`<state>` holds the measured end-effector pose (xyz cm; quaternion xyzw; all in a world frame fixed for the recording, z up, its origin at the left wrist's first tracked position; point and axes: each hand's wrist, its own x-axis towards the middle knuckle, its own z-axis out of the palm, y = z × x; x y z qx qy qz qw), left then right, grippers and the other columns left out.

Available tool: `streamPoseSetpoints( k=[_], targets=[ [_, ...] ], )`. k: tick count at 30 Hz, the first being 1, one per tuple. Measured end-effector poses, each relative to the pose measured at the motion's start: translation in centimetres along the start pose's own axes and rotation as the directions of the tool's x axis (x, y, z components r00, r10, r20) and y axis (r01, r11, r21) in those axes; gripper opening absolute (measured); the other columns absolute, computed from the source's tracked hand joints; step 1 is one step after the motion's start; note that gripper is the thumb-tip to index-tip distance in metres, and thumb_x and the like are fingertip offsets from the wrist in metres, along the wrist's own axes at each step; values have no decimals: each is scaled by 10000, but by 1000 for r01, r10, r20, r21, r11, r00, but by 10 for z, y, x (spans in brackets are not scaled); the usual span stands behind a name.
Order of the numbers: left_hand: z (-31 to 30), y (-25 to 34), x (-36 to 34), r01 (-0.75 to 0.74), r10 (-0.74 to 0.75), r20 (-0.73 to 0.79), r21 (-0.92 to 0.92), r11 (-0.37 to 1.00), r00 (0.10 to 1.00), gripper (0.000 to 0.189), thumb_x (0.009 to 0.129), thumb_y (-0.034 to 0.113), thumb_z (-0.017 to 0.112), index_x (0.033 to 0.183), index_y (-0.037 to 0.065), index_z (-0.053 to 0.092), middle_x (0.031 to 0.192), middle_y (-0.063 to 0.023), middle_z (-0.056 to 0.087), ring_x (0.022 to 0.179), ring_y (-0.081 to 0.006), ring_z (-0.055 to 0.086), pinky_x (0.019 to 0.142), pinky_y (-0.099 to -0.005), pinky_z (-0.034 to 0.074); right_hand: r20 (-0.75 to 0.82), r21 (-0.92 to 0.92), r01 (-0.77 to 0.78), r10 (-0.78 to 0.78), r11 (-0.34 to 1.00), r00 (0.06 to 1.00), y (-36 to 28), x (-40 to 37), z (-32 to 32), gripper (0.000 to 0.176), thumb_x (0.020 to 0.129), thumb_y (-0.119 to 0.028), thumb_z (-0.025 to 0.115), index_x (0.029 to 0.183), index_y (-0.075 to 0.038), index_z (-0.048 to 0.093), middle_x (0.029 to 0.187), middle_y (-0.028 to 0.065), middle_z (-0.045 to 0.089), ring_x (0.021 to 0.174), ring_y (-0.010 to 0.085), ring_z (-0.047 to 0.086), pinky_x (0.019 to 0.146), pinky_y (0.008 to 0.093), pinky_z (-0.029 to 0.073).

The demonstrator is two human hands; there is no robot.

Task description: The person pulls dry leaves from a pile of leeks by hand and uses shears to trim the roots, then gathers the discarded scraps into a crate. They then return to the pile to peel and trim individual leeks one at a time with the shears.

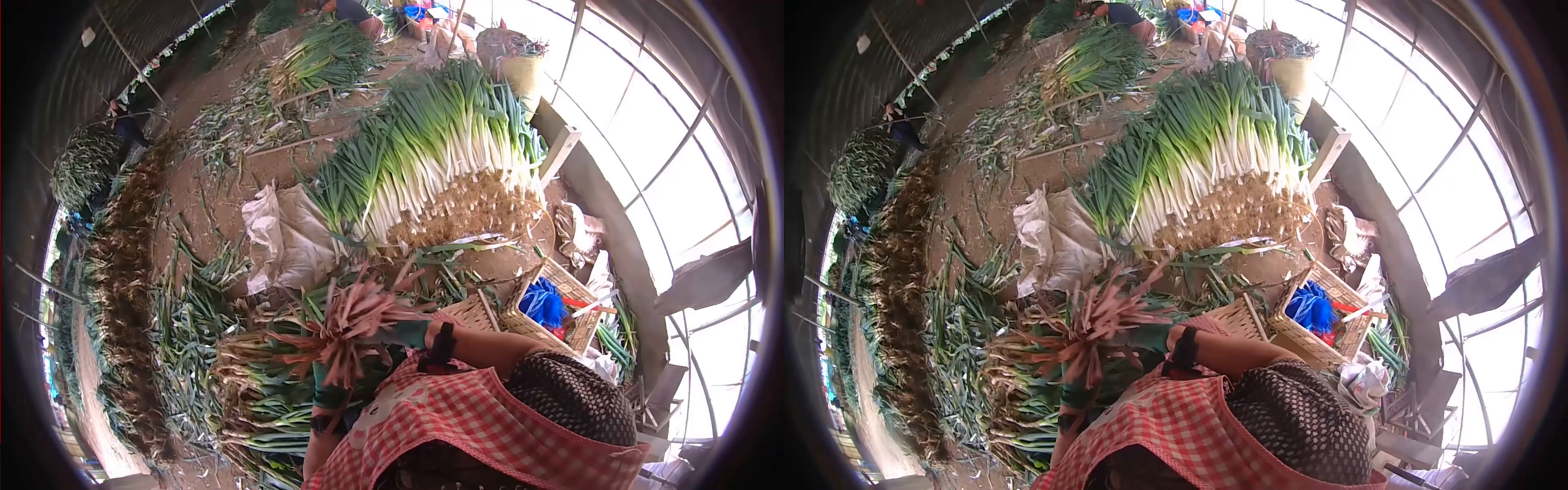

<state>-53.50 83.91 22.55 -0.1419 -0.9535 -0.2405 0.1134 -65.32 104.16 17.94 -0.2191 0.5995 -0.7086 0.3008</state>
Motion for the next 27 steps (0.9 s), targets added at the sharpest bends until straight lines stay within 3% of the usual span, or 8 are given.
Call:
streamPoseSetpoints(
  k=[10, 13, 15, 17, 20, 23, 25, 27],
  targets=[
    [-8, -59, 76, 70, -68, 41, -52, 996, 997, 293, 900, 99, 569, 1184, 35, 598, 1149, -172, 619, 1002, -353, 614, 833, -407, 497, 88, 73, 7, -13, 997, 996, -12, 81, -102, 326, 930, -135, 633, 1235, -23, 609, 1130, 71, 642, 1056, 158, 618, 906, 293, 508],
    [4, -98, 110, 188, -184, 58, -80, 979, 981, 318, 875, 84, 588, 1190, 40, 594, 1155, -167, 609, 1025, -353, 600, 868, -412, 488, -24, 643, -143, 206, 753, 978, -76, 120, -237, 305, 922, -134, 638, 1207, -25, 628, 1144, 61, 639, 1033, 149, 614, 880, 289, 511],
    [10, -121, 138, 289, -283, 68, -126, 949, 957, 336, 859, 74, 601, 1194, 43, 591, 1158, -164, 603, 1040, -352, 590, 891, -415, 483, -301, -264, 94, -175, 960, 937, -150, 165, -375, 341, 957, -181, 586, 1277, -60, 592, 1281, 65, 586, 1193, 172, 531, 1019, 323, 406],
    [14, -141, 165, 389, -377, 97, -181, 903, 921, 356, 843, 63, 614, 1197, 46, 588, 1162, -161, 596, 1055, -352, 581, 914, -418, 477, -355, -902, -113, -569, 416, 742, -248, 201, -501, 379, 992, -229, 534, 1346, -96, 555, 1418, 68, 533, 1353, 196, 449, 1157, 357, 301],
    [16, -178, 182, 254, -260, 164, 56, 966, 952, 370, 799, 38, 649, 1165, 40, 593, 1139, -165, 588, 1046, -352, 574, 914, -410, 481, -899, -296, 217, -348, 930, 266, -394, 235, -590, 467, 986, -321, 517, 1400, -108, 481, 1395, 96, 526, 1301, 235, 492, 1125, 399, 358],
    [15, -190, 192, 380, -375, 167, 3, 925, 912, 309, 757, 36, 686, 1045, 20, 577, 1096, -174, 580, 1008, -337, 580, 833, -426, 497, -976, -127, 345, -180, 930, 125, -462, 276, -622, 489, 956, -349, 537, 1377, -113, 460, 1319, 119, 537, 1210, 268, 535, 1063, 422, 410],
    [17, -177, 202, 591, -551, 235, -164, 789, 801, 257, 781, 46, 670, 1024, 28, 587, 1090, -170, 587, 1006, -329, 585, 824, -433, 500, -871, -424, -96, -377, 900, 316, -431, 313, -633, 404, 906, -281, 601, 1260, -106, 516, 1198, 129, 568, 1099, 280, 564, 983, 413, 440],
    [25, -175, 200, 620, -579, 231, -189, 762, 782, 233, 794, 51, 660, 1019, 34, 601, 1073, -165, 598, 997, -325, 593, 819, -426, 503, -519, -854, -448, -476, 262, 710, -363, 346, -627, 322, 856, -212, 665, 1143, -99, 572, 1077, 139, 600, 988, 292, 593, 903, 403, 469]
  ],
)
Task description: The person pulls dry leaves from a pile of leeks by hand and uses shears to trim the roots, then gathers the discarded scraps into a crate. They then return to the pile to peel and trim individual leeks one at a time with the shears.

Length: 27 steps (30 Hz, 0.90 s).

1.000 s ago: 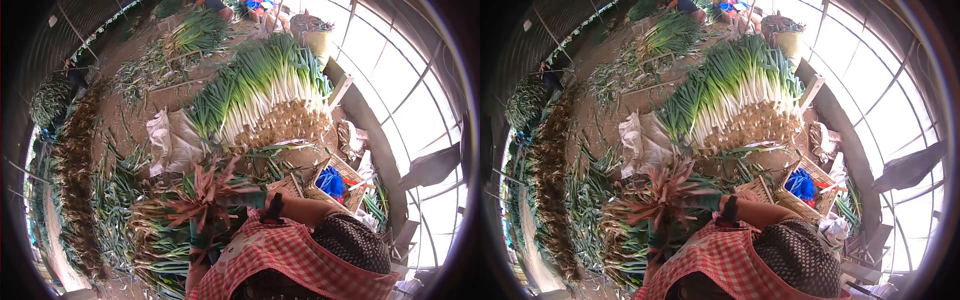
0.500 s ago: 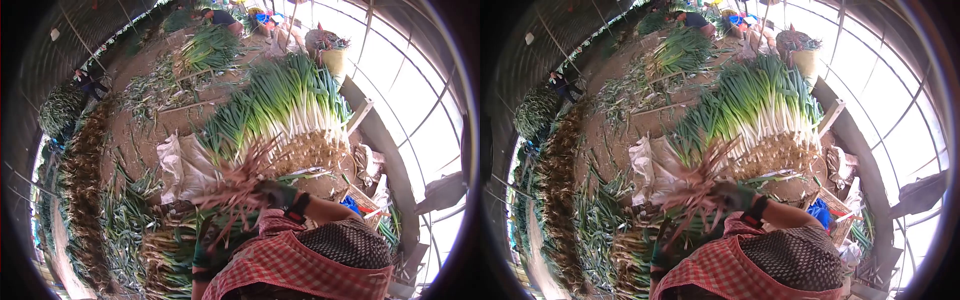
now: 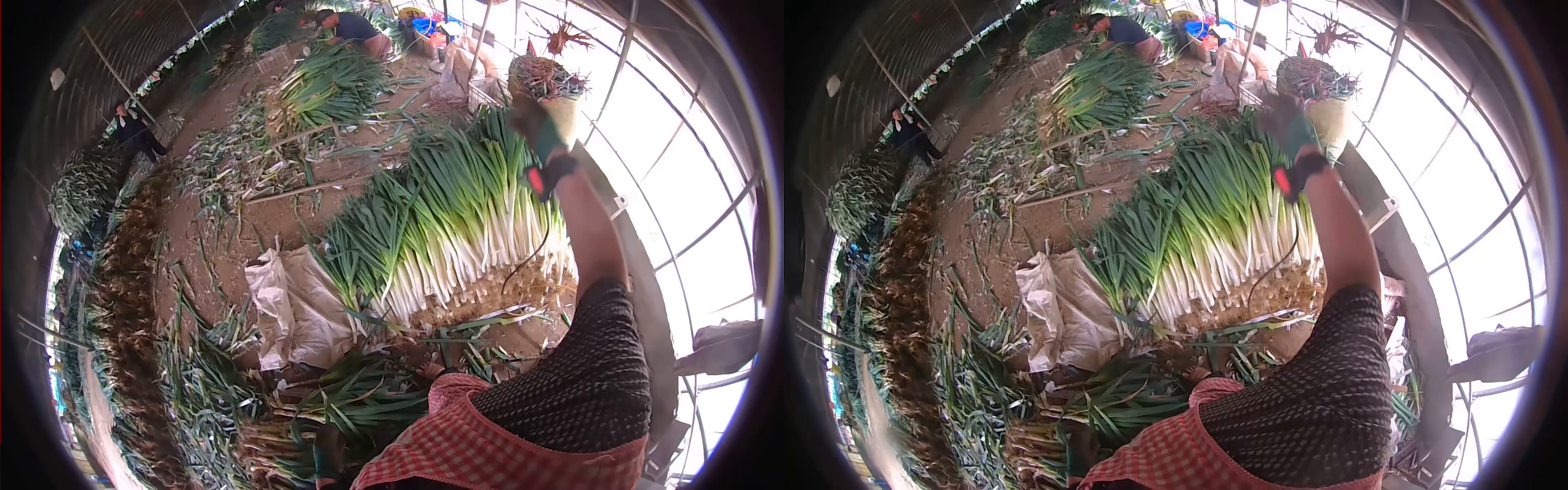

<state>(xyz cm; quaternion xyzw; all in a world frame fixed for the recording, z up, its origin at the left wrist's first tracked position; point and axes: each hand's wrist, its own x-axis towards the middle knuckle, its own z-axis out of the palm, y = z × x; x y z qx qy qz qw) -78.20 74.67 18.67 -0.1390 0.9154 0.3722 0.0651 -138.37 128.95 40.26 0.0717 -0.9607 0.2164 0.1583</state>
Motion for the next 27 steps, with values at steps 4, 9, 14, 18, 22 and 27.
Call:
streamPoseSetpoints(
  k=[4, 9, 14, 18, 22, 27],
  targets=[
    [16, -13, -14, -38, 40, -40, 42, 998, 998, 190, 822, 63, 641, 1010, 46, 629, 1041, -155, 619, 978, -318, 608, 809, -411, 509, 232, 305, 418, -493, 855, 839, 20, -166, 165, 220, 814, -208, 726, 937, -74, 603, 892, 115, 651, 878, 336, 635, 790, 434, 499],
    [48, -49, -85, -103, 127, -125, 185, 977, 984, 152, 856, 77, 617, 999, 61, 664, 1000, -142, 645, 955, -309, 628, 796, -392, 516, 887, 194, 607, -402, 771, 227, 26, -390, 259, 252, 825, -279, 676, 922, -47, 681, 886, 140, 700, 815, 281, 697, 725, 408, 549],
    [110, -87, -203, 165, -172, -231, -48, 985, 958, 152, 884, 153, 623, 995, 69, 684, 973, -141, 679, 919, -305, 659, 770, -385, 526, 964, 103, 526, -216, 844, 157, 37, -545, 316, 391, 872, -390, 579, 933, -36, 735, 975, 179, 719, 881, 315, 703, 786, 442, 553],
    [172, -99, -294, 434, -470, -179, -208, 877, 864, 198, 896, 221, 622, 1008, 67, 677, 959, -148, 690, 907, -307, 669, 767, -386, 528, 983, 97, 404, -152, 910, 106, -44, -575, 290, 505, 838, -479, 565, 1012, -32, 722, 1012, 226, 699, 973, 381, 667, 886, 462, 508],
    [242, -98, -398, 628, -709, -146, -367, 686, 690, 255, 909, 289, 620, 1020, 66, 670, 945, -155, 701, 895, -310, 679, 764, -387, 530, 966, 233, 417, -259, 879, 6, -77, -611, 325, 509, 850, -486, 574, 1084, -54, 709, 1029, 229, 694, 984, 383, 664, 883, 455, 509],
    [294, -50, -460, 660, -878, -138, -608, 440, 458, 333, 925, 374, 618, 1035, 63, 662, 928, -164, 714, 880, -313, 692, 761, -389, 533, 944, 330, 369, -317, 869, -97, -104, -629, 352, 439, 862, -407, 607, 1050, -24, 707, 1070, 241, 680, 1027, 394, 648, 906, 436, 509]
  ],
)
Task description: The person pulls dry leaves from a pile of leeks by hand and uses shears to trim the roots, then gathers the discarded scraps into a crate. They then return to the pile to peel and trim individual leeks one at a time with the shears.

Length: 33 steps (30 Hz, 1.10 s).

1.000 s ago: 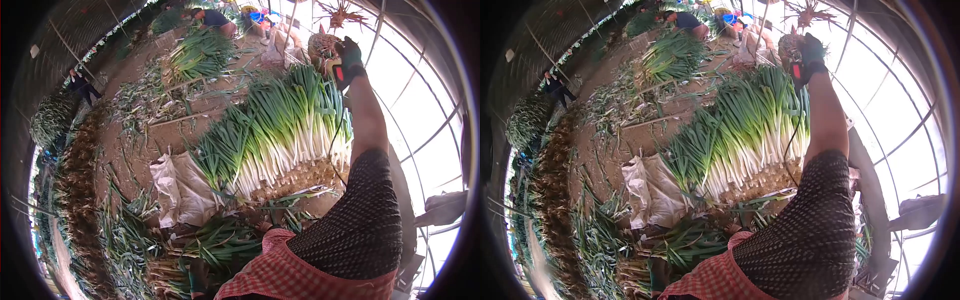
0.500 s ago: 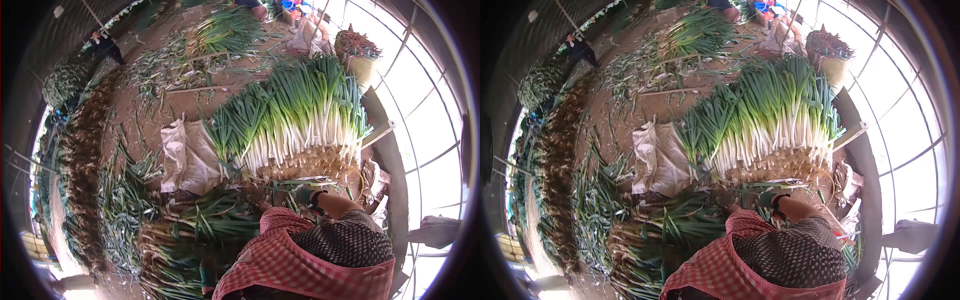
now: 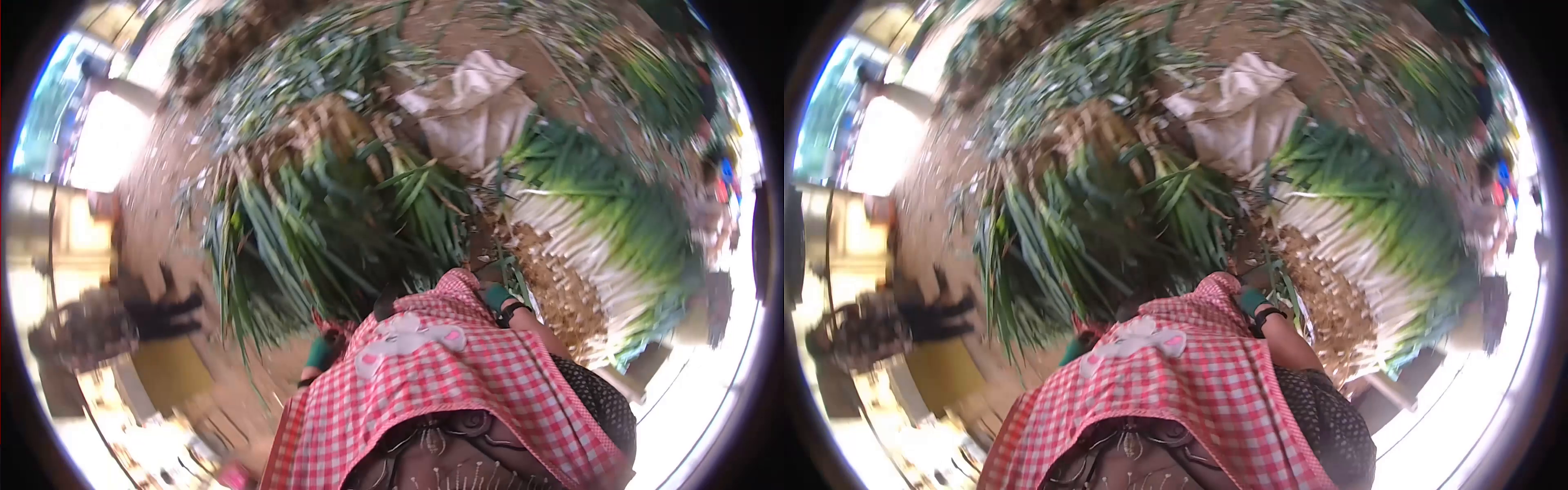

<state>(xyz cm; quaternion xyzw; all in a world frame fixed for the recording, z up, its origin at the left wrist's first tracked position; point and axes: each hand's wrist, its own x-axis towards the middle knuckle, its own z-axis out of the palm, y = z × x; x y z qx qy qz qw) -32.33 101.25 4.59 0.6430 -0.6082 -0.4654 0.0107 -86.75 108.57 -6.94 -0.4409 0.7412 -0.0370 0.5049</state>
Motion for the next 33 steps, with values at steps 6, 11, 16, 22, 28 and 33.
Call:
streamPoseSetpoints(
  k=[6, 11, 16, 22, 28, 33],
  targets=[
    [-61, 177, -31, -299, 59, -441, -498, 814, 896, 250, 1011, 137, 545, 1206, -2, 618, 1025, -60, 689, 881, -154, 649, 786, -285, 517, 268, -448, 320, -216, 835, 939, 21, 46, -43, 364, 884, -361, 575, 1066, -72, 702, 1015, 198, 698, 1004, 363, 659, 848, 445, 517],
    [-173, 397, -127, -724, 493, -693, -61, 687, 526, 230, 865, 70, 641, 1077, -16, 670, 916, -95, 680, 764, -224, 644, 693, -321, 515, 563, -727, 558, -117, 400, 818, -2, 91, -126, 284, 872, -311, 553, 1050, -145, 699, 991, 138, 720, 917, 330, 687, 728, 462, 530],
    [-213, 492, -157, -843, 970, -103, 479, 244, 221, 246, 887, 88, 617, 1109, -12, 655, 912, -84, 673, 765, -208, 637, 691, -311, 512, 250, -428, 197, -93, 882, 964, 66, 159, -163, 314, 857, -317, 625, 1079, -102, 684, 919, 127, 708, 801, 260, 667, 664, 406, 525],
    [-210, 535, -128, -864, 952, 153, 477, 164, 266, 265, 914, 109, 588, 1147, -8, 638, 907, -70, 663, 766, -188, 628, 689, -299, 507, 264, -432, 250, -143, 867, 954, 40, 156, -203, 339, 949, -339, 510, 1005, -63, 698, 985, 191, 695, 911, 325, 653, 814, 436, 500],
    [-227, 524, -92, -898, 946, 166, 393, 197, 279, 285, 941, 131, 560, 1185, -4, 621, 901, -56, 654, 768, -169, 620, 687, -287, 502, 433, -649, 419, -144, 635, 890, 66, 187, -137, 340, 927, -299, 500, 1030, -61, 719, 1004, 193, 706, 942, 327, 677, 819, 401, 521],
    [-245, 472, -26, -960, 970, 28, 154, 234, 241, 302, 963, 148, 536, 1217, 0, 606, 897, -44, 647, 769, -152, 613, 686, -277, 498, 251, 699, -237, 79, 674, 965, 81, 138, -71, 194, 899, -257, 620, 939, -77, 678, 719, 47, 605, 611, 149, 537, 568, 311, 448]
  ],
)
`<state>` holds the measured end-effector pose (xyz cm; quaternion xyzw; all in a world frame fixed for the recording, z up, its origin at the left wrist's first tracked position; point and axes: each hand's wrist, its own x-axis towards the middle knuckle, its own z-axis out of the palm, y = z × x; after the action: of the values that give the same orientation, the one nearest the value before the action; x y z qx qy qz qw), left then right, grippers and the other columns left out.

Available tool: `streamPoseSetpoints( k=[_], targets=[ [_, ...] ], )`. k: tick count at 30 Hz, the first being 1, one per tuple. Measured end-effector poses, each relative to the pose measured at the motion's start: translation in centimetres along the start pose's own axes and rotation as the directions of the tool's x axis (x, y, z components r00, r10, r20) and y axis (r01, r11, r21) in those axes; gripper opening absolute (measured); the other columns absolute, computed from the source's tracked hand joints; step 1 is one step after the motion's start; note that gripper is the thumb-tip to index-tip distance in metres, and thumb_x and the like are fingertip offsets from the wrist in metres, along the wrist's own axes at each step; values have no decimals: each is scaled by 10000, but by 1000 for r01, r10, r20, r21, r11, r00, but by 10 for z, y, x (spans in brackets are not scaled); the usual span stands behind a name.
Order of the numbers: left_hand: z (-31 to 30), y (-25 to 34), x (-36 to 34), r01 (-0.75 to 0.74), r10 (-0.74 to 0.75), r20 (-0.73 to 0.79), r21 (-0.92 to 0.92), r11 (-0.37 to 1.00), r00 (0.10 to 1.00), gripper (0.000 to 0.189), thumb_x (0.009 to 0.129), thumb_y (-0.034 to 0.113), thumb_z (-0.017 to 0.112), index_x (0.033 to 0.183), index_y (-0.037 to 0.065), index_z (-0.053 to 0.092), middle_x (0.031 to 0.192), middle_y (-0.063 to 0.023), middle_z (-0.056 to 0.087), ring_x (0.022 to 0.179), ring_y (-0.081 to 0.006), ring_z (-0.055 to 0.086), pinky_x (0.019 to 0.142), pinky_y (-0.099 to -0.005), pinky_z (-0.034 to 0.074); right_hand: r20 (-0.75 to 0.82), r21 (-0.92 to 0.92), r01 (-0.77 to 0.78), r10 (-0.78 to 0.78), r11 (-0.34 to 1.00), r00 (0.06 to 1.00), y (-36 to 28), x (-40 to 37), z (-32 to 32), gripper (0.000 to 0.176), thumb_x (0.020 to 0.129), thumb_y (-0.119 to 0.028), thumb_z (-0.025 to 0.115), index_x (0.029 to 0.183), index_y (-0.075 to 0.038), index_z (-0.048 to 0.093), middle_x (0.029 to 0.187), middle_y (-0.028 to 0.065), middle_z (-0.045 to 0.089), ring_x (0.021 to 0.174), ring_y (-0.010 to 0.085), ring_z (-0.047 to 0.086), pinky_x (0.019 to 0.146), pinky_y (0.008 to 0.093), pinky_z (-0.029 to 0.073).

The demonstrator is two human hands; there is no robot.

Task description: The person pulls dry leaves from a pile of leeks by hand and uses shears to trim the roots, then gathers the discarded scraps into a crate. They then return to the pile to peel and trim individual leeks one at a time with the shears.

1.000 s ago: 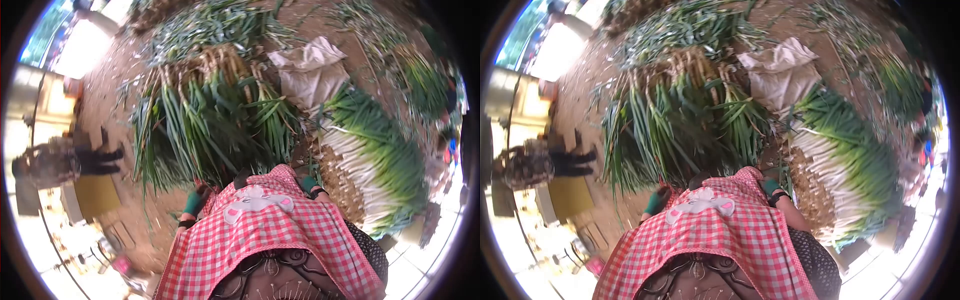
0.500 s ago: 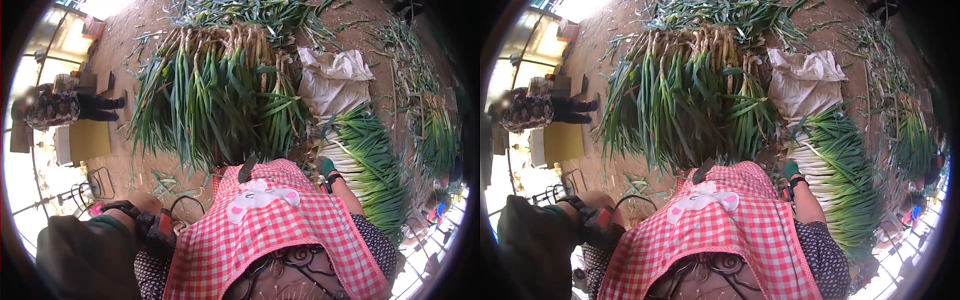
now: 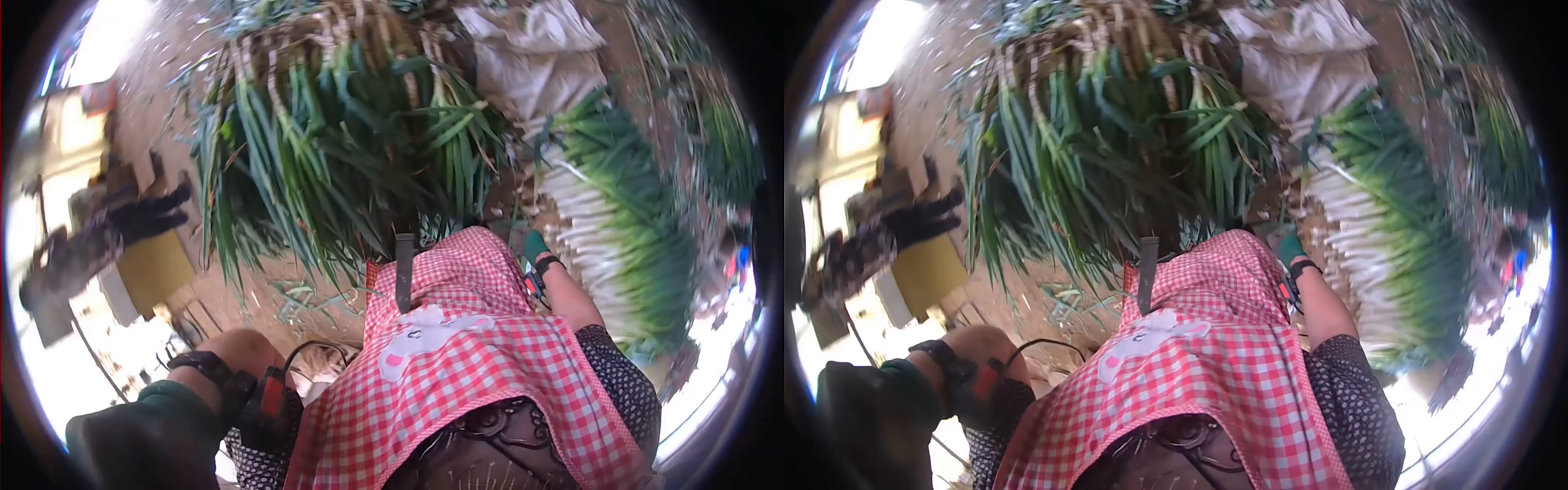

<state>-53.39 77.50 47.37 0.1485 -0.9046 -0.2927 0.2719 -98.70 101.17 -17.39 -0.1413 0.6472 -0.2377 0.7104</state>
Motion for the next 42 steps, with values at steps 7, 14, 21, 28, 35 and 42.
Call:
streamPoseSetpoints(
  k=[7, 14, 21, 28, 35, 42],
  targets=[
    [112, -155, -39, 432, -715, -136, -714, 550, 686, 327, 994, 173, 502, 1261, 5, 586, 890, -28, 636, 770, -129, 603, 684, -262, 493, -409, -239, -216, 104, 947, 906, 97, -82, 67, 201, 901, -254, 608, 904, -60, 664, 677, 27, 593, 557, 137, 513, 529, 326, 419],
    [318, -198, -76, 869, -886, 389, -493, 33, 254, 360, 1008, 214, 522, 1299, 7, 571, 948, -40, 664, 793, -95, 605, 730, -240, 493, -508, -263, -442, 267, 857, 819, 237, -115, 75, 258, 887, -288, 576, 944, -55, 672, 683, 47, 605, 549, 143, 542, 516, 328, 449],
    [414, -193, -135, 948, -768, 563, -105, 299, 305, 332, 953, 236, 606, 1193, 8, 616, 892, -167, 708, 803, -265, 695, 698, -357, 535, -479, -397, -452, 240, 799, 844, 195, -86, 61, 319, 866, -332, 588, 1008, -73, 710, 949, 181, 713, 851, 331, 705, 728, 379, 549],
    [451, -175, -191, 964, -804, 557, 24, 264, 206, 272, 937, 251, 603, 1138, 73, 645, 962, -182, 703, 918, -361, 685, 770, -407, 533, -441, -36, -259, 217, 965, 871, 212, -22, 25, 201, 917, -251, 603, 963, -66, 666, 702, 33, 602, 632, 133, 569, 602, 321, 494],
    [462, -123, -256, 988, -932, 342, 48, 145, 120, 423, 909, 239, 620, 1305, 108, 550, 1111, -179, 677, 985, -343, 675, 836, -417, 535, -142, -228, -12, -21, 974, 990, 210, 37, -28, 261, 978, -214, 524, 1109, -25, 649, 1017, 137, 700, 895, 290, 652, 758, 373, 505],
    [475, -68, -266, 996, -966, 245, 3, -84, -82, 543, 928, 354, 523, 1339, 0, 488, 1310, -238, 548, 1216, -389, 530, 1029, -460, 423, 165, -923, 156, -5, 352, 986, 37, 49, 19, 596, 1012, -378, 433, 1359, 106, 431, 1433, 319, 431, 1355, 424, 400, 1136, 415, 315]
  ],
)
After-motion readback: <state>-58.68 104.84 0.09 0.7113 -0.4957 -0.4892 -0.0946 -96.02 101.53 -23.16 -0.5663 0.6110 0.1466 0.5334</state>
